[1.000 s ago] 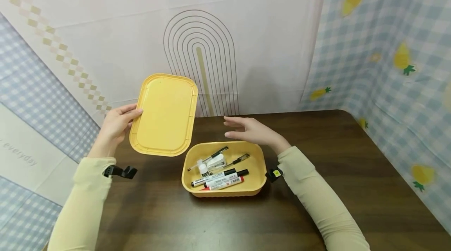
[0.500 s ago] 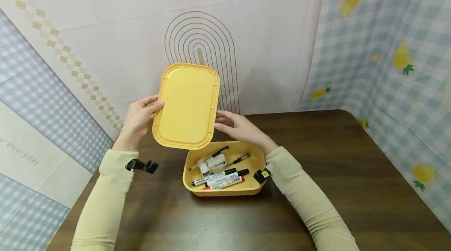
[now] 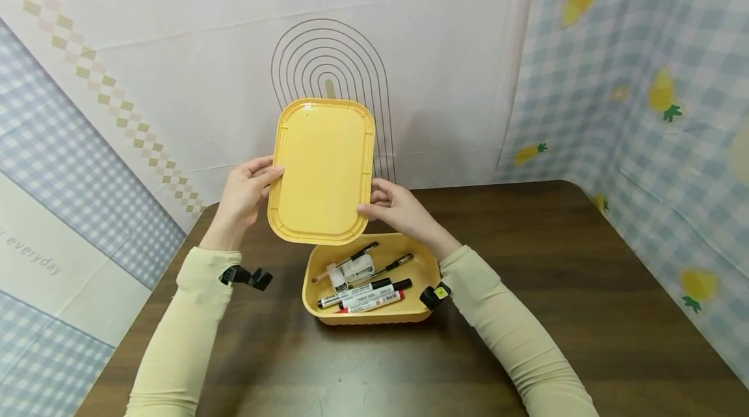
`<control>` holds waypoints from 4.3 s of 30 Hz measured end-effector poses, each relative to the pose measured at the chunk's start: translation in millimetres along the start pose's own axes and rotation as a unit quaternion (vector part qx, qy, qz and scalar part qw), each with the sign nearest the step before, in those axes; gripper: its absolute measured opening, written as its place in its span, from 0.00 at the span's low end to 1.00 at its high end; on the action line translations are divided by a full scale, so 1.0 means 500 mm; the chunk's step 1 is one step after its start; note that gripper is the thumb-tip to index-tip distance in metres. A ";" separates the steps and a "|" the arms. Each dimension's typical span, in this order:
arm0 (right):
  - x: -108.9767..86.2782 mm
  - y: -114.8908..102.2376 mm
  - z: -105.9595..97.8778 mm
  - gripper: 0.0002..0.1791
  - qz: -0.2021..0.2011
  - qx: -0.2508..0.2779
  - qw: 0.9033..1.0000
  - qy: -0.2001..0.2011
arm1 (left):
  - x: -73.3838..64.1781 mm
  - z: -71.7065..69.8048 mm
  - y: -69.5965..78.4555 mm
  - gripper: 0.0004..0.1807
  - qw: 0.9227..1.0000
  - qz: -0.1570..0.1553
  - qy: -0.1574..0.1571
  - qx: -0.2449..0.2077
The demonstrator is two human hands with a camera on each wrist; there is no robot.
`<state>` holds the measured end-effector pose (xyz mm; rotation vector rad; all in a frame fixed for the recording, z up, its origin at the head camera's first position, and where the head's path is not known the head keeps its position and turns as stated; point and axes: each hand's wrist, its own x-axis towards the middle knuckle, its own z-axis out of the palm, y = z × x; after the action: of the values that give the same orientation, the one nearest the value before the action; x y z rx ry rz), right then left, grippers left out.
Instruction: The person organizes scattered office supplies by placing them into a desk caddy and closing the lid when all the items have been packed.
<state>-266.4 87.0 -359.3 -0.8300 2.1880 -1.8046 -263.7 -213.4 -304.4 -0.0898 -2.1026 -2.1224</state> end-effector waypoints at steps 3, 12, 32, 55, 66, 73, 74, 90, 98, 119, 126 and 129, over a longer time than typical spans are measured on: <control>0.000 -0.006 -0.004 0.32 0.002 0.032 0.999 0.011 | -0.003 0.001 -0.002 0.24 1.000 -0.002 -0.012 -0.009; -0.010 -0.034 -0.031 0.27 -0.013 0.045 0.997 0.057 | -0.015 -0.002 -0.008 0.23 0.998 -0.008 -0.053 -0.028; -0.037 -0.093 -0.086 0.23 -0.059 -0.132 0.988 -0.054 | -0.015 -0.045 0.111 0.34 0.981 0.044 -0.093 0.166; -0.030 -0.104 -0.112 0.23 -0.038 -0.101 0.994 -0.013 | -0.030 -0.026 0.092 0.14 0.989 0.006 -0.140 0.039; -0.043 -0.078 -0.121 0.23 -0.046 -0.027 0.998 0.012 | -0.028 -0.031 0.075 0.10 0.993 0.033 -0.092 -0.072; -0.044 -0.072 -0.126 0.20 -0.056 -0.075 0.994 0.050 | -0.023 -0.035 0.032 0.10 0.994 0.065 -0.082 -0.019; -0.045 -0.070 -0.129 0.19 -0.059 -0.100 0.992 0.058 | -0.022 -0.036 0.025 0.10 0.994 0.068 -0.080 0.000; -0.060 -0.013 -0.149 0.14 -0.123 -0.282 0.943 0.130 | -0.026 -0.006 -0.066 0.16 0.986 0.095 -0.062 0.121; -0.066 0.007 -0.148 0.15 -0.126 -0.271 0.944 0.139 | -0.059 0.015 -0.044 0.14 0.987 0.085 -0.067 0.119; -0.107 -0.013 -0.149 0.15 -0.257 -0.321 0.905 0.107 | -0.061 -0.068 -0.076 0.20 0.981 0.023 -0.081 0.173; -0.116 -0.008 -0.146 0.21 -0.357 -0.324 0.869 0.113 | -0.069 -0.084 -0.070 0.30 0.978 -0.155 -0.137 0.021; -0.115 -0.007 -0.142 0.12 -0.395 -0.316 0.856 0.107 | -0.074 -0.082 -0.067 0.34 0.967 -0.200 -0.159 0.020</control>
<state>-251.6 177.0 -350.2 -1.9969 2.9136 -1.4288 -229.3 -251.9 -343.5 0.0015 -2.5275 -2.4220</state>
